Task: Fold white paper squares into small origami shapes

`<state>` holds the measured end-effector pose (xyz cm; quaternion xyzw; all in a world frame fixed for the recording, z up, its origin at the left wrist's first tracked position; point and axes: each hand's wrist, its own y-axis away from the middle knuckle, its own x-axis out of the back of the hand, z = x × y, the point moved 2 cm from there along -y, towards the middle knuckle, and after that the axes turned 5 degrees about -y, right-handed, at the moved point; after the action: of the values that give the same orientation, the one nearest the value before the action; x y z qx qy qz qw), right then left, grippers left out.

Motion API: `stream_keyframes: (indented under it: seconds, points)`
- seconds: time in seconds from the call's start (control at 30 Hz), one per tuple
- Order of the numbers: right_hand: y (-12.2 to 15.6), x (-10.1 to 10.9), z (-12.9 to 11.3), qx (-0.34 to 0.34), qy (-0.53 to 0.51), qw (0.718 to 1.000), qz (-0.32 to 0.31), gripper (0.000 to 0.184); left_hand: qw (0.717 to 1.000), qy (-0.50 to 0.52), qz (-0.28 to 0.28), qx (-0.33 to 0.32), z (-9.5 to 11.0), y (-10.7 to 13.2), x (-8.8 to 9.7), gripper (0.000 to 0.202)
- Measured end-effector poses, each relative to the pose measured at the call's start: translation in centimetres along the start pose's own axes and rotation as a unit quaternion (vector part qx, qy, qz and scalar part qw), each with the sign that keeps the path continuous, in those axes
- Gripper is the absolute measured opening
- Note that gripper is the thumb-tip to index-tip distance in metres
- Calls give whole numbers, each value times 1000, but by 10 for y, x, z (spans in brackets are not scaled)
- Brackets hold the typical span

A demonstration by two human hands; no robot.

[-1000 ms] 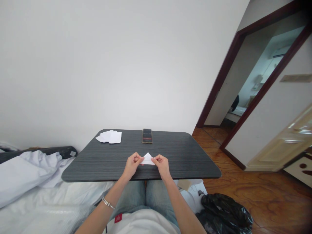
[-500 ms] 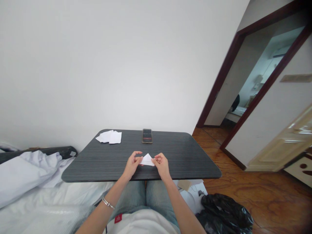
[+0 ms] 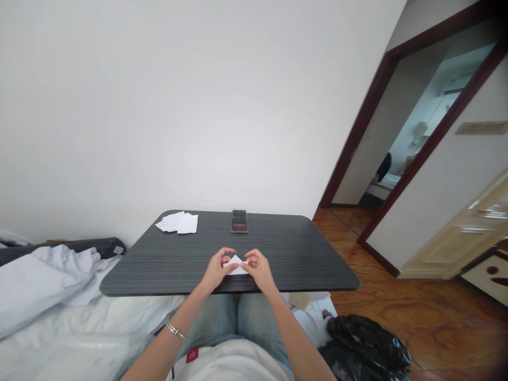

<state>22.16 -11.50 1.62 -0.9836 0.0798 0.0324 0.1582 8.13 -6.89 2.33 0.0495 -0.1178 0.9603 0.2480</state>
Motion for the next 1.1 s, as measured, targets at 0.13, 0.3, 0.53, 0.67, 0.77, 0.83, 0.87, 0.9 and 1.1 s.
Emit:
stream_keyframes:
  seconds: [0.13,0.3,0.53,0.67,0.77,0.83,0.87,0.9,1.1]
  points:
    - [-1,0,0,-7,-7,1000,-6,25,1000,-5,1,1,0,0,0,39]
    - [-1,0,3,3,-23,1000,6,21,1000,-1,3,-3,1,0,1,40]
    - [-2,6,9,11,-34,999,40,19,998,53,14,17,2,-1,1,41]
    - [-2,7,9,-3,-51,997,55,22,996,75,9,37,0,-1,1,42]
    - [-2,4,7,-19,-50,998,27,29,997,64,10,33,1,0,1,40]
    - [-1,2,6,-23,-47,999,14,30,998,57,7,29,1,0,0,39]
    - [-1,1,5,-21,-46,999,12,29,998,55,6,27,1,0,0,38]
    - [0,1,5,-20,-45,999,11,28,998,53,6,26,1,0,0,38]
    - [0,2,6,-23,-39,999,19,24,999,50,13,16,0,-1,0,36]
